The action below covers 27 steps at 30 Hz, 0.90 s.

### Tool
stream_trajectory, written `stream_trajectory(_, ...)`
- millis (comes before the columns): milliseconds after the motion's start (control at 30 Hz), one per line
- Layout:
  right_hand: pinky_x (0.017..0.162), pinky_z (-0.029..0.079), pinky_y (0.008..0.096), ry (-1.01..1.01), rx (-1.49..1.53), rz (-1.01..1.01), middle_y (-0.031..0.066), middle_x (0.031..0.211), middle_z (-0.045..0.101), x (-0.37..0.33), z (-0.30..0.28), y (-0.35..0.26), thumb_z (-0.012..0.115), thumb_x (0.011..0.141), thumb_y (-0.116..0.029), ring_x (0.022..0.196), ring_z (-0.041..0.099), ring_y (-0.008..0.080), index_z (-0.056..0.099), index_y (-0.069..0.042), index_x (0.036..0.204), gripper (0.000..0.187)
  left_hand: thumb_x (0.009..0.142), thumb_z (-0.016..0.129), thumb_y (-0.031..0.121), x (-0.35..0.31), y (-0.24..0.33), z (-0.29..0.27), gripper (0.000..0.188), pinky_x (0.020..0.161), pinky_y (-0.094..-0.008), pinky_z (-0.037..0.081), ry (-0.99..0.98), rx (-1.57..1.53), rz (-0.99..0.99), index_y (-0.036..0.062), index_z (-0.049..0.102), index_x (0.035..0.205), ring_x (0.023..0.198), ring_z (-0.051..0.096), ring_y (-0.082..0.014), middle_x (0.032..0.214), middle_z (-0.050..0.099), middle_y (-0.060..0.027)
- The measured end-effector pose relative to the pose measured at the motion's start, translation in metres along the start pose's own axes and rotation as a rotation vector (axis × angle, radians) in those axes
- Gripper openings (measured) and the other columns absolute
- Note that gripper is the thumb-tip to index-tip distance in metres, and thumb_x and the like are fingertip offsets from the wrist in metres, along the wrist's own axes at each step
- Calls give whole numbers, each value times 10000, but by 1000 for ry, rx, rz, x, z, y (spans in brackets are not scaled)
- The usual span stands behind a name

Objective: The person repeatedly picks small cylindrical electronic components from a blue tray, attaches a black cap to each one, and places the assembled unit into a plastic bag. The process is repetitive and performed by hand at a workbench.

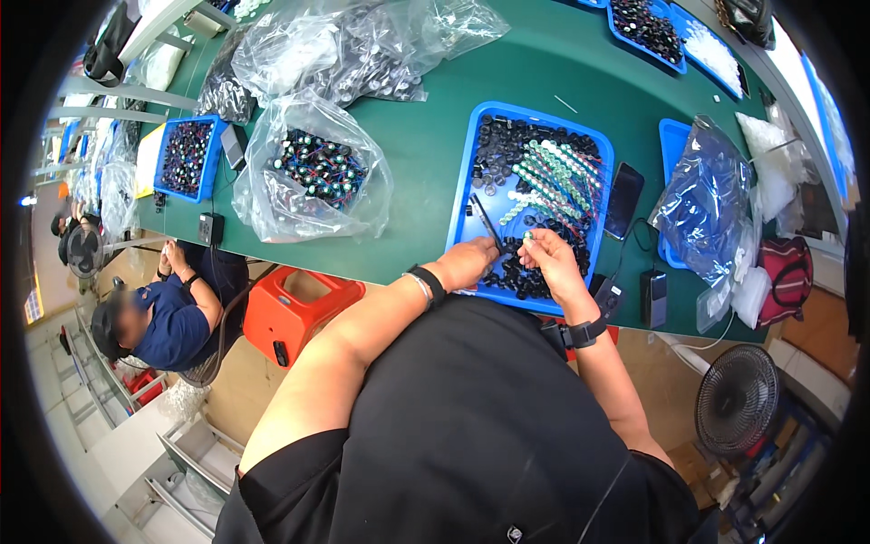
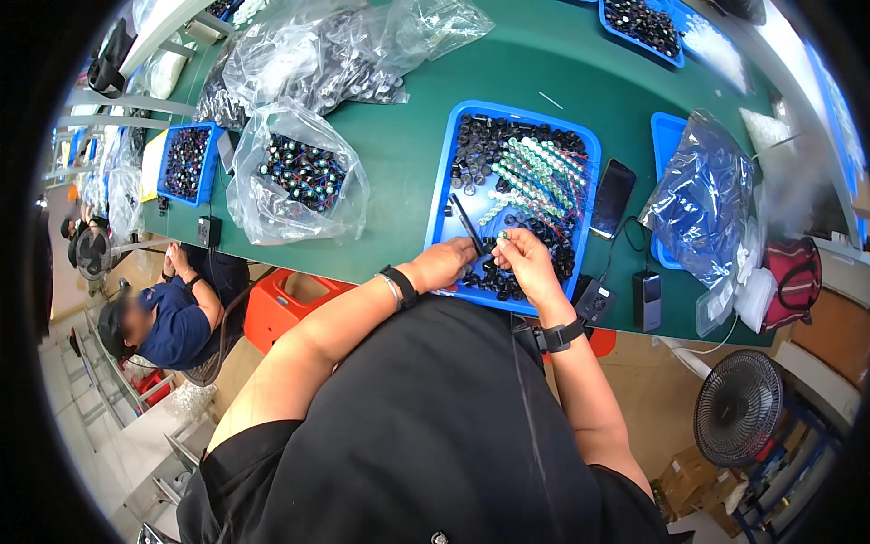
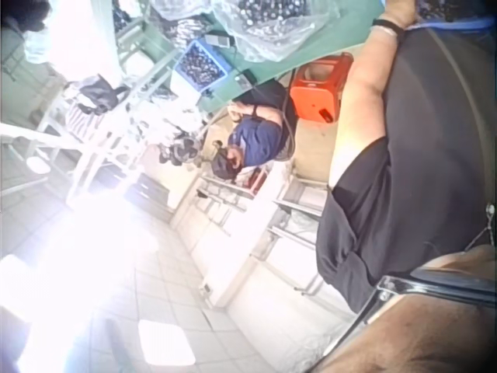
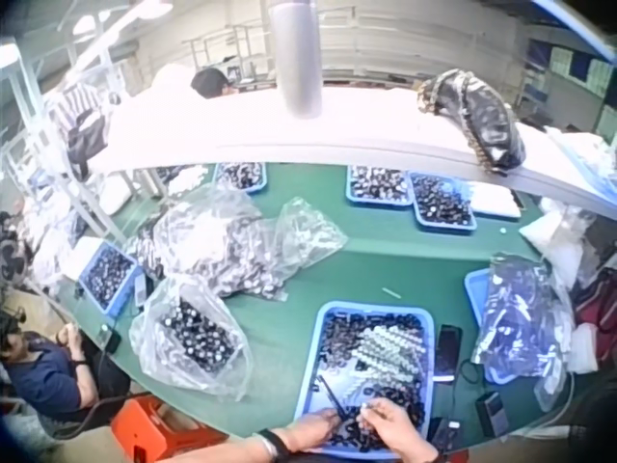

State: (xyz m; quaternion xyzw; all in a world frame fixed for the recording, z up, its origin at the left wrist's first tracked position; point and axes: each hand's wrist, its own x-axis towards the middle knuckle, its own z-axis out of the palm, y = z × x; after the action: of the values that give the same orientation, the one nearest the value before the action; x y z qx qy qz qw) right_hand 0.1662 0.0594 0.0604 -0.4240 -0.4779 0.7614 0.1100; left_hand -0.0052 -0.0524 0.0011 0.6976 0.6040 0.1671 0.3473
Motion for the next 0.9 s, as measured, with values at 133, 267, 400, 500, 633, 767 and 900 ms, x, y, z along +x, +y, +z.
stream_trajectory(133,677,446,230,12,1,22,25,834,615,1,0,0,544,937,-165,723,565,88,560,-35,1034,163,731,607,38,-1,8,-12,294,857,-374,484,-95,65,71,11,603,1023,1034,541,-311,1075,548,-130)
stream_trajectory(267,675,441,227,19,7,42,20,832,614,1,0,1,545,937,-173,723,563,85,563,-37,1035,169,726,611,40,-1,7,-7,294,864,-377,483,-200,162,64,-6,594,1016,1033,537,-325,1064,545,-152)
stream_trajectory(400,672,436,225,24,13,46,17,833,615,1,-3,1,549,935,-178,721,562,83,566,-38,1036,173,748,615,62,-6,-1,2,236,831,-403,482,-139,165,100,-9,586,971,976,559,-341,1019,554,-174)
stream_trajectory(500,670,435,223,23,23,47,16,835,617,2,-3,1,553,933,-179,722,563,83,570,-42,1031,169,780,620,97,-5,-4,1,230,807,-413,478,-83,-67,-205,-2,585,984,927,577,-353,1013,568,-178)
stream_trajectory(633,667,444,232,31,38,61,23,831,619,1,-2,6,546,935,-172,719,561,89,574,-32,1009,161,795,630,151,-8,3,-15,285,807,-400,481,-18,-127,-116,34,593,1053,924,578,-354,997,562,-149)
stream_trajectory(767,665,449,232,34,30,83,25,840,619,-1,1,9,547,935,-172,722,563,90,577,-32,1007,161,757,633,115,-10,1,-1,309,840,-387,481,-121,77,76,36,592,1053,977,564,-336,1056,526,-146)
stream_trajectory(900,665,450,232,25,34,95,25,842,620,-2,1,8,558,929,-171,722,560,88,587,-23,1035,184,798,613,92,-7,4,-1,298,832,-359,491,-95,-6,-33,11,571,1082,954,583,-316,1027,564,-160)
